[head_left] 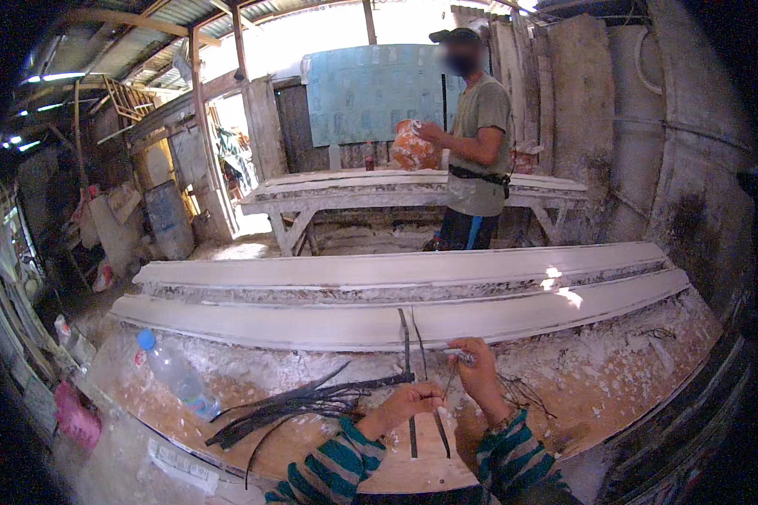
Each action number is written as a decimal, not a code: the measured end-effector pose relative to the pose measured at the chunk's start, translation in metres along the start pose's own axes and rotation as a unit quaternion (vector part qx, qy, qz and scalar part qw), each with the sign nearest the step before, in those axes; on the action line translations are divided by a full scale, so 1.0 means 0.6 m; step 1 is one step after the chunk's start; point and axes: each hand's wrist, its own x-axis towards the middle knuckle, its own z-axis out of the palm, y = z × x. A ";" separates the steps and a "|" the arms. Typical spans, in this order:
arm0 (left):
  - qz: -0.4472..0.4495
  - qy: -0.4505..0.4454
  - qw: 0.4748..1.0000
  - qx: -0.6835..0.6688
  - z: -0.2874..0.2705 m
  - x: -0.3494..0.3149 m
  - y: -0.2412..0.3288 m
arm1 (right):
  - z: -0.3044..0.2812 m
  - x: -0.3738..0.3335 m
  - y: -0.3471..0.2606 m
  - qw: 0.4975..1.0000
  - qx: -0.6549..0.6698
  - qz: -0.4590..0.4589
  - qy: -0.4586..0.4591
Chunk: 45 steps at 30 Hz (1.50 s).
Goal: The person repeatedly strips the outer insulation from black cables by hand, peeling the sheath off and setting the stripped pieces aside. A coworker in the background handles a bag and works on a separate surface.
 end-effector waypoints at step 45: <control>0.033 0.029 0.999 0.028 0.003 0.003 -0.003 | 0.010 -0.007 0.005 0.990 0.056 0.130 -0.012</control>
